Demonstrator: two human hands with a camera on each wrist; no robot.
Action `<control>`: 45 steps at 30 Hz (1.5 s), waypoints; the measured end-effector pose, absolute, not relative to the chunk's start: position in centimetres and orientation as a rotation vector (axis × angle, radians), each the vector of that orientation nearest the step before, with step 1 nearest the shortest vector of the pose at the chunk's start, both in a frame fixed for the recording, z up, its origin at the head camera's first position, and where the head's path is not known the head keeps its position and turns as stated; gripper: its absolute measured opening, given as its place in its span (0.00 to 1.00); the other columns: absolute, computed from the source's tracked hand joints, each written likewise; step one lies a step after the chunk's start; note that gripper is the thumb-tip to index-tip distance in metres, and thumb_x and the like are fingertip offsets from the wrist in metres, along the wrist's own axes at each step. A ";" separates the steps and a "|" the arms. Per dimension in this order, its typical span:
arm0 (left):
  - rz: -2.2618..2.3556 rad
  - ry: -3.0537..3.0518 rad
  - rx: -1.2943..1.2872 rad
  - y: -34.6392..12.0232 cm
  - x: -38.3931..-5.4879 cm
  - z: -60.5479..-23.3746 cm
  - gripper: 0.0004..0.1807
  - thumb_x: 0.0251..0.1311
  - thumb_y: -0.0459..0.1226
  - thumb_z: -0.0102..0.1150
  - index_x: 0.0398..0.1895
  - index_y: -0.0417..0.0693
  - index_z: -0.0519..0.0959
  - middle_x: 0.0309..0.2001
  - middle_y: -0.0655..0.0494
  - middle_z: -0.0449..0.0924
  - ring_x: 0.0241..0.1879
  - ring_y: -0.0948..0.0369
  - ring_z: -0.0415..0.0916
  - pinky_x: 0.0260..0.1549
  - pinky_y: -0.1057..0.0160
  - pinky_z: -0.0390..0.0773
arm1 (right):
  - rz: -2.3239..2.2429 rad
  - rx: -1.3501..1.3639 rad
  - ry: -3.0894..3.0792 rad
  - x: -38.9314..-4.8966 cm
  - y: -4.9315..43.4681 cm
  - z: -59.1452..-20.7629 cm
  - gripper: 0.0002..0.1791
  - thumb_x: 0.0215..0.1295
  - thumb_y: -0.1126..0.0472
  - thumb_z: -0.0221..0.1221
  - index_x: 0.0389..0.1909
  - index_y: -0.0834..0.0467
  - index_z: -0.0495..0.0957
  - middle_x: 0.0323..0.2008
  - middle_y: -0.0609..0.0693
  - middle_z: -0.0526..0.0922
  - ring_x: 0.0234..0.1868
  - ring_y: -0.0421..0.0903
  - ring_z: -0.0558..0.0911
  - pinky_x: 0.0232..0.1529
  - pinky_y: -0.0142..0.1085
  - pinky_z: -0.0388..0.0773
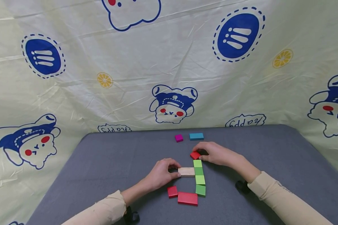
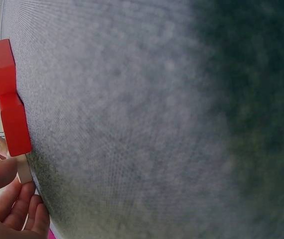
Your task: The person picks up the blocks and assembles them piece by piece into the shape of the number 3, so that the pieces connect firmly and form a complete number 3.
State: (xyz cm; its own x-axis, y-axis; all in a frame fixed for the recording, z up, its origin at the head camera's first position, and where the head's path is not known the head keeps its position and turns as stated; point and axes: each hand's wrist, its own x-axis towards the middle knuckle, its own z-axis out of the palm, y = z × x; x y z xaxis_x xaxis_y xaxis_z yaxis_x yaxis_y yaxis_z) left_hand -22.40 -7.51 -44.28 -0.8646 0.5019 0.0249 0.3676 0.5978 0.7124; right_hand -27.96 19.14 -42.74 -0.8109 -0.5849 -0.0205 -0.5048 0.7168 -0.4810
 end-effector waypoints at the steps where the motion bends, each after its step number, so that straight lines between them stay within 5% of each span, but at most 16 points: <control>1: 1.121 2.644 0.727 -7.5 -22.4 -44.3 0.13 0.58 0.38 0.70 0.46 0.51 0.84 0.42 0.63 0.79 0.43 0.64 0.72 0.46 0.62 0.75 | -0.696 -0.873 2.750 -27.9 19.1 -42.7 0.18 0.65 0.64 0.64 0.55 0.54 0.79 0.52 0.47 0.79 0.53 0.49 0.75 0.57 0.51 0.71; 26: 1.115 2.654 0.733 -7.4 -22.4 -44.4 0.12 0.58 0.37 0.70 0.46 0.51 0.84 0.42 0.63 0.79 0.42 0.65 0.73 0.45 0.62 0.75 | -0.713 -0.861 2.745 -27.7 19.5 -42.5 0.19 0.66 0.62 0.63 0.58 0.54 0.78 0.56 0.48 0.78 0.58 0.50 0.74 0.60 0.52 0.68; 45: 1.110 2.665 0.742 -7.4 -22.4 -44.2 0.12 0.59 0.37 0.69 0.46 0.50 0.84 0.43 0.62 0.80 0.43 0.64 0.73 0.47 0.62 0.75 | -0.706 -0.938 2.855 -23.5 19.5 -41.4 0.17 0.64 0.58 0.65 0.54 0.51 0.80 0.53 0.44 0.79 0.54 0.47 0.76 0.55 0.50 0.74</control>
